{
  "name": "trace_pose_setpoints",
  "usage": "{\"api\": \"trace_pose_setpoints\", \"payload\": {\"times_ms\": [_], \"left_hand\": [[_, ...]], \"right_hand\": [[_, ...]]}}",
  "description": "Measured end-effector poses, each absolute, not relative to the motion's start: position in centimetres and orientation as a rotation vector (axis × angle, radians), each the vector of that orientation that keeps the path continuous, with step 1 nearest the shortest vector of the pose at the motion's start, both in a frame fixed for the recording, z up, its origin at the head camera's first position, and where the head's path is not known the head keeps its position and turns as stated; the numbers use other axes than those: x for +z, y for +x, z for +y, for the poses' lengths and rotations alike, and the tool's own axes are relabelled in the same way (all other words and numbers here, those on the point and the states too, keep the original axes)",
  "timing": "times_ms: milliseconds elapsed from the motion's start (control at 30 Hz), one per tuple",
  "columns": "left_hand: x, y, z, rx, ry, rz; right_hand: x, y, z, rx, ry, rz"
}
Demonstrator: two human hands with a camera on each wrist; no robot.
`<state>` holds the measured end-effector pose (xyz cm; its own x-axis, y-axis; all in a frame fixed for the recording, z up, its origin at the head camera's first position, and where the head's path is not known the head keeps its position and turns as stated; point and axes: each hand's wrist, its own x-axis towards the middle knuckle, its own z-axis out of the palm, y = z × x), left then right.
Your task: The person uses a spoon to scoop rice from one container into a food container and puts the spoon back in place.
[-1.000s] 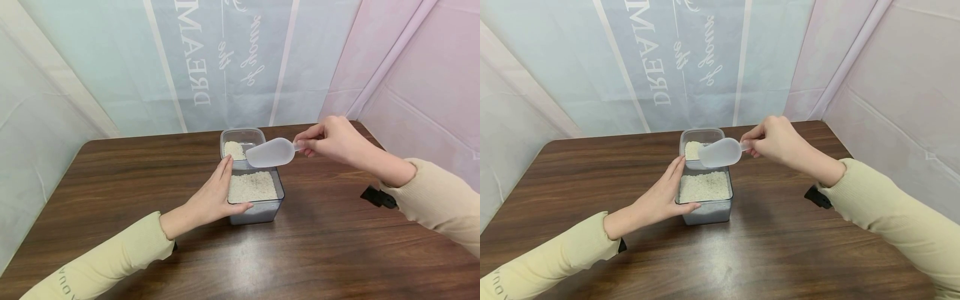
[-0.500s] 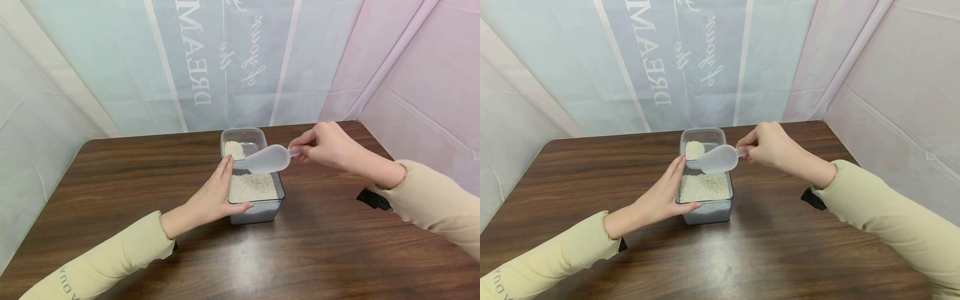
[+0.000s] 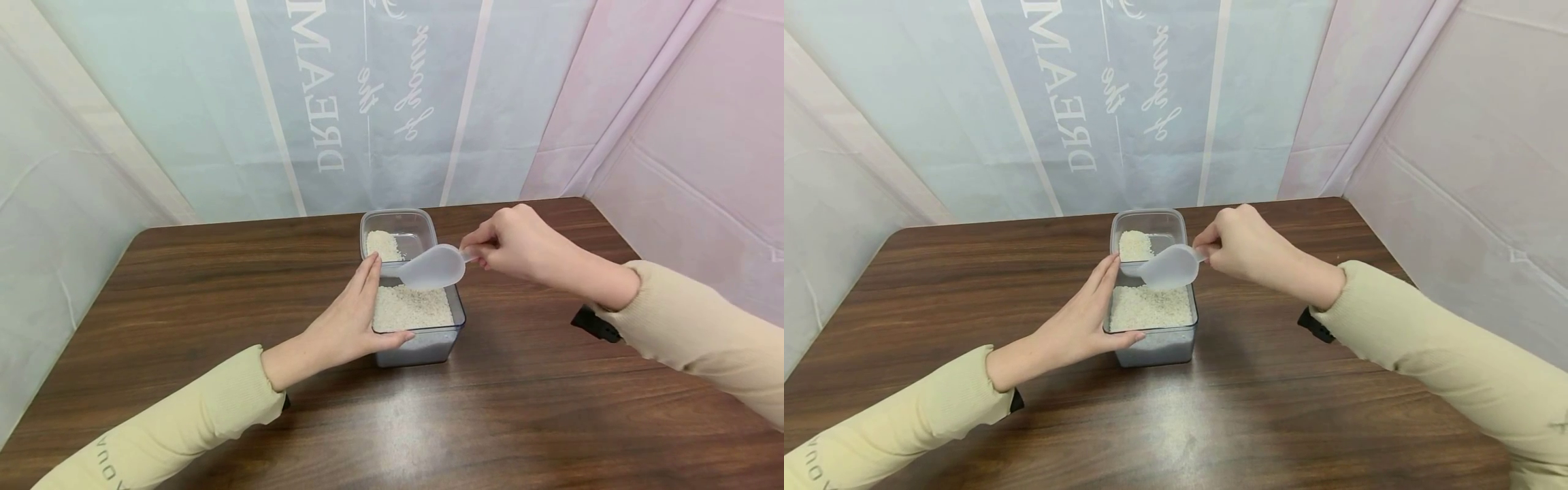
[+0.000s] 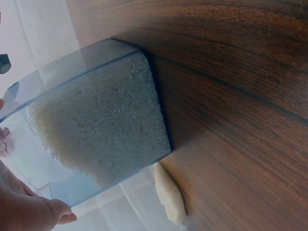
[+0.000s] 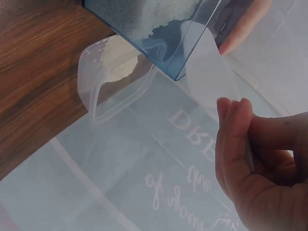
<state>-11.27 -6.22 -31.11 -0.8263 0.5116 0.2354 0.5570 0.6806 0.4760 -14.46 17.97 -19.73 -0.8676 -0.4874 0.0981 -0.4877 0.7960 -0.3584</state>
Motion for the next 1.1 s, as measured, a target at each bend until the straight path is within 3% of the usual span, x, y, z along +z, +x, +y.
{"api": "trace_pose_setpoints", "payload": {"times_ms": [1100], "left_hand": [[-32.3, -10.5, -6.0, -0.819, -0.887, -2.782]], "right_hand": [[-23.2, -14.4, 15.9, 0.495, 1.057, -2.862]]}}
